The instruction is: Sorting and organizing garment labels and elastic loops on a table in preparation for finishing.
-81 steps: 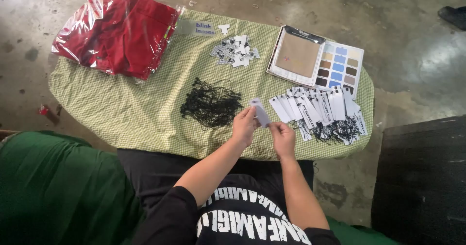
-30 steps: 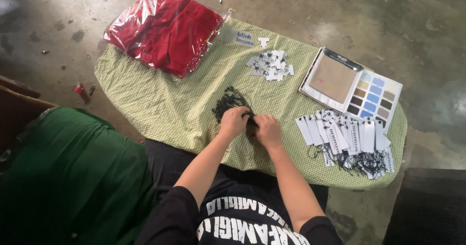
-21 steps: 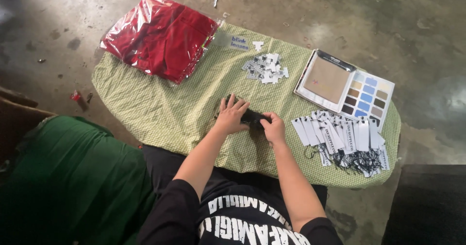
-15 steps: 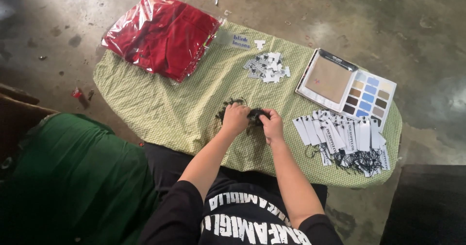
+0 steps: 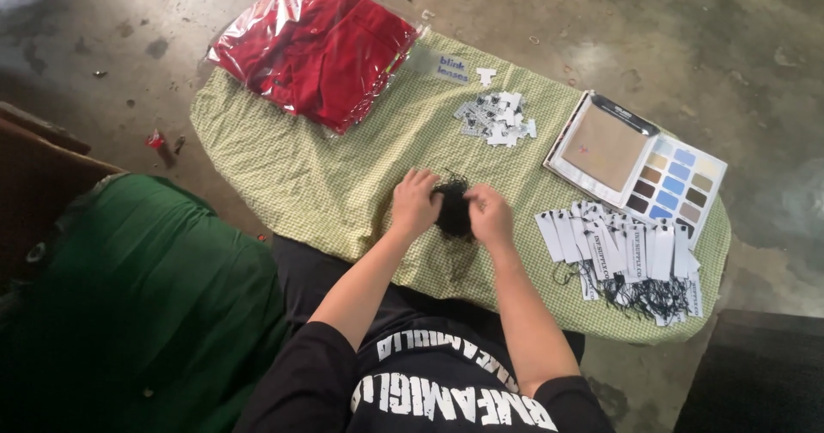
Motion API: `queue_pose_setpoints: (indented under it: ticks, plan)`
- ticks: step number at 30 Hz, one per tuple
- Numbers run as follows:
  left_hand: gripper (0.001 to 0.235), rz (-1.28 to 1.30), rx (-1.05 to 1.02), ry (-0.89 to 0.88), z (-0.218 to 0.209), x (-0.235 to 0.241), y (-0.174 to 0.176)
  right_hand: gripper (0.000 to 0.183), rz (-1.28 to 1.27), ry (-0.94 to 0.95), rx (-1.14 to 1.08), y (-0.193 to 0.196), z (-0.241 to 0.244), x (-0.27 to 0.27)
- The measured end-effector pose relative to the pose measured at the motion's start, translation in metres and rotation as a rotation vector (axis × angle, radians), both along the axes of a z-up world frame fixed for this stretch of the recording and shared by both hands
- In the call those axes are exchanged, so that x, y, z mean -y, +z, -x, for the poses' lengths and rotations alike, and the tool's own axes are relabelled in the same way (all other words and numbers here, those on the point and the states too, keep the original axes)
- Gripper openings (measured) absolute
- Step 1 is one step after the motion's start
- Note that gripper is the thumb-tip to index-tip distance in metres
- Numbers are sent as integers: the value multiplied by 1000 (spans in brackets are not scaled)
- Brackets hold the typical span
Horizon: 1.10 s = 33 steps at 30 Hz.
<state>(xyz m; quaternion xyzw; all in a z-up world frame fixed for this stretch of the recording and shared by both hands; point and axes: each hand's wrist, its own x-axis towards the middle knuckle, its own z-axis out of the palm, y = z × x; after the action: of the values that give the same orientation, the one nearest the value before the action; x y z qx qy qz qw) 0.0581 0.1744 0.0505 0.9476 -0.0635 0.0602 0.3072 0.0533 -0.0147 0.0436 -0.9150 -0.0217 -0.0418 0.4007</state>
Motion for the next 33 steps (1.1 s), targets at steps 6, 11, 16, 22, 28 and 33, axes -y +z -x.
queue_pose_setpoints:
  ticks: [6, 11, 16, 22, 28, 33]
  plan:
    - [71, -209, -293, -286, 10, 14, -27, 28, -191, 80, 1064, 114, 23, 2]
    - [73, -174, -322, -270, 16, 15, 12, 15, -124, 152, 1070, 112, 10, -5]
    - [82, -294, -142, -321, 16, 32, -27, 8, -44, 15, 472, -4, -26, 3]
    - [87, -406, -76, -376, 26, 34, -47, 25, 288, 1, 9, -40, -44, -4]
    - [86, -407, -133, -382, 28, 31, -33, 17, 123, -89, -74, -58, -56, 12]
    - [87, -409, -158, -383, 29, 31, -28, 10, -350, -274, -206, -43, -51, 37]
